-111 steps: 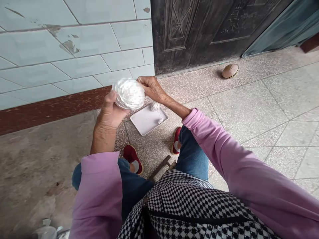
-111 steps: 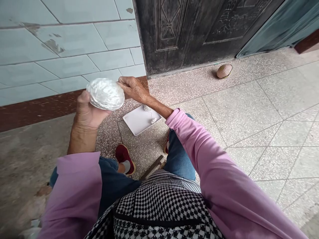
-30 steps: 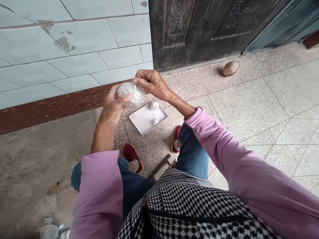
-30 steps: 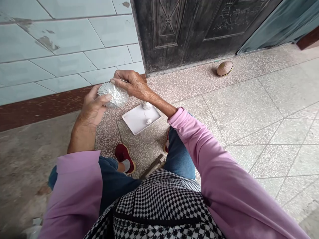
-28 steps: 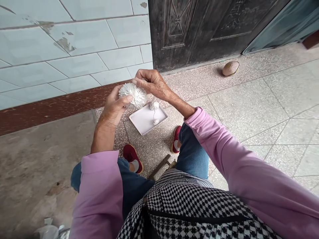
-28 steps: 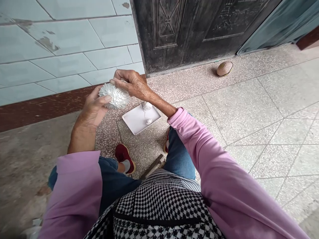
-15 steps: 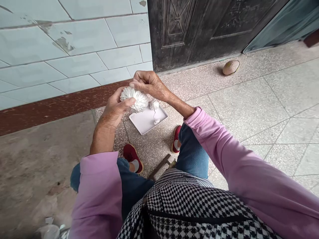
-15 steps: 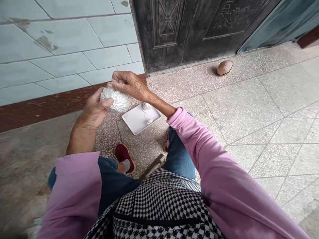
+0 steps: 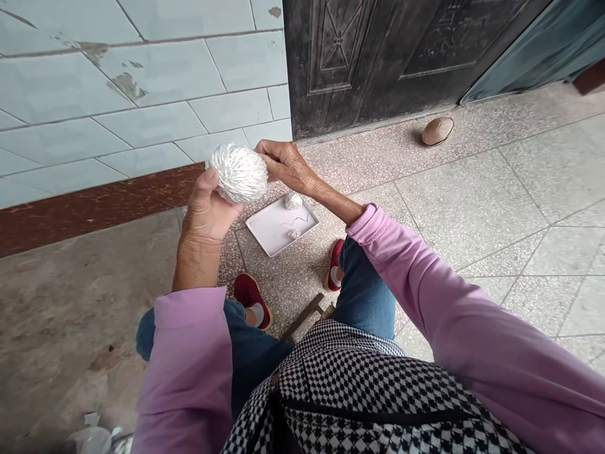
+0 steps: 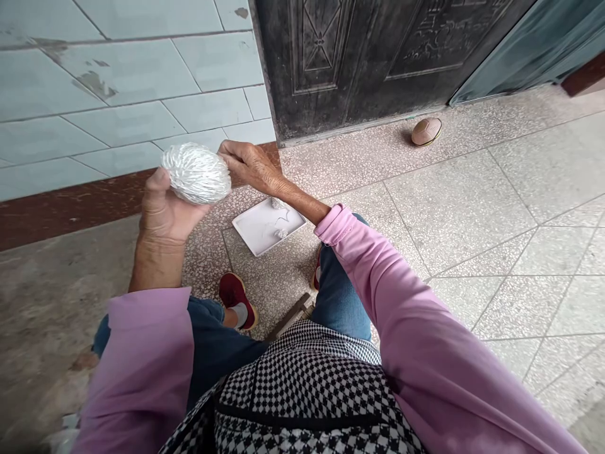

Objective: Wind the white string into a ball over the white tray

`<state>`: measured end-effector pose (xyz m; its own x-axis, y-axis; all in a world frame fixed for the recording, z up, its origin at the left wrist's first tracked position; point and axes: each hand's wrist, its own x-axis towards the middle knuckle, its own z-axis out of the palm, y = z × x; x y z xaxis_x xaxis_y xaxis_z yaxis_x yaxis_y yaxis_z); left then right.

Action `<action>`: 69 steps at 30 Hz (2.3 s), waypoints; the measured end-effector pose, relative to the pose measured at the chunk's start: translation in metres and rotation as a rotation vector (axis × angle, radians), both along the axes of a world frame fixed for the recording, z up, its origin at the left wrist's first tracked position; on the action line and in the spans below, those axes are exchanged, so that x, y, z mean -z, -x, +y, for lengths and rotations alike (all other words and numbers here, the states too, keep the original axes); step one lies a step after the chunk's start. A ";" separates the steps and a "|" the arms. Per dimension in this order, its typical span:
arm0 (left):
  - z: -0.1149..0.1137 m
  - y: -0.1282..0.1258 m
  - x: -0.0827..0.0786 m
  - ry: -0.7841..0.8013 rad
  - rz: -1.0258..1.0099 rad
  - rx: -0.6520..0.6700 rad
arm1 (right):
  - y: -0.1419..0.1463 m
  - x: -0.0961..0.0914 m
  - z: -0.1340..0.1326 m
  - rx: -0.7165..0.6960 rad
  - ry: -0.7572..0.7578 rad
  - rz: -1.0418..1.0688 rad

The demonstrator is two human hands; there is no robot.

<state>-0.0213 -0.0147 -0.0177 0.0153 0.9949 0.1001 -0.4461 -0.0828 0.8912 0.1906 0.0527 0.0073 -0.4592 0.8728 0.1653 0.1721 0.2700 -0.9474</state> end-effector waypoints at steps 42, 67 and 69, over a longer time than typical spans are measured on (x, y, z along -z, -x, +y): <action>0.001 -0.010 0.014 0.117 0.175 -0.060 | -0.010 -0.042 -0.023 -0.022 0.039 -0.042; -0.009 -0.011 -0.007 0.016 0.048 -0.006 | 0.002 -0.008 0.003 0.011 0.078 0.002; -0.008 -0.010 -0.009 0.014 0.024 -0.069 | 0.003 -0.009 -0.002 -0.009 0.039 -0.038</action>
<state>-0.0117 -0.0229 -0.0087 -0.0514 0.9949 0.0865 -0.4184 -0.1001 0.9027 0.1880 0.0508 0.0159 -0.4723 0.8741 0.1136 0.2058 0.2347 -0.9500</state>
